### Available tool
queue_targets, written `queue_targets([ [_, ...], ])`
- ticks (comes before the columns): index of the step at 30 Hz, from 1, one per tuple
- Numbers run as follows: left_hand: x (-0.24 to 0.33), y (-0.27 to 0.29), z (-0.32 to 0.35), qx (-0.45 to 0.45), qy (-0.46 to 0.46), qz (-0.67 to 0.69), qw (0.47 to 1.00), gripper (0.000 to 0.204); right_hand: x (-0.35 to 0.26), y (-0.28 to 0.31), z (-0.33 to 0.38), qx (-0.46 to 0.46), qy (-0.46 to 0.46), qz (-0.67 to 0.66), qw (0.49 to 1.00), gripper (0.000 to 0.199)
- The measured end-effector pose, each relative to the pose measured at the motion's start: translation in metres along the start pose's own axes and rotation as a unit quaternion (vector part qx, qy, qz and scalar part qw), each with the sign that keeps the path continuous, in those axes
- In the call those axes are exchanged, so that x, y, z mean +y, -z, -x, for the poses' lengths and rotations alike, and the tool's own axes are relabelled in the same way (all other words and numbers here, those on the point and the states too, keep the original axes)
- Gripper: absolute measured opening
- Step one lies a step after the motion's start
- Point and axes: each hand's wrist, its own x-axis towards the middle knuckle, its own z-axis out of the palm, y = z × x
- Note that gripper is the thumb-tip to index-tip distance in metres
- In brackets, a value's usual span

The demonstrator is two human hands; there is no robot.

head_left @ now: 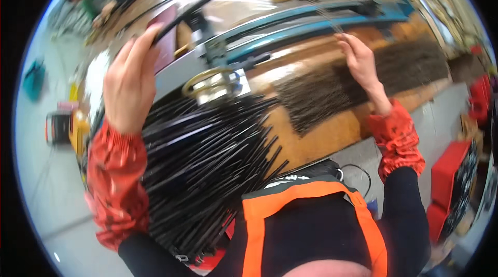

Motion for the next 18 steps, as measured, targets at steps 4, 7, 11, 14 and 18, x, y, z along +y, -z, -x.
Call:
queue_targets([
  [4, -0.026, 0.015, -0.005, 0.063, 0.005, 0.006, 0.998, 0.031, -0.053, -0.041, -0.041, -0.135, -0.093, -0.152, 0.975, 0.022],
  [7, -0.026, 0.036, 0.005, 0.088, 0.034, -0.011, 0.995, 0.03, -0.121, -0.087, -0.09, -0.173, 0.011, -0.224, 0.959, 0.031],
  [11, -0.043, 0.058, 0.033, 0.074, 0.053, -0.05, 0.995, 0.031, -0.187, -0.153, -0.13, -0.207, 0.137, -0.292, 0.924, 0.024],
  [14, -0.058, 0.067, 0.066, 0.051, 0.104, -0.055, 0.992, 0.034, -0.179, -0.182, -0.141, -0.179, 0.234, -0.194, 0.936, 0.024],
  [18, -0.074, 0.067, 0.113, 0.039, 0.149, -0.059, 0.986, 0.035, -0.184, -0.2, -0.144, -0.179, 0.286, -0.079, 0.938, 0.025],
])
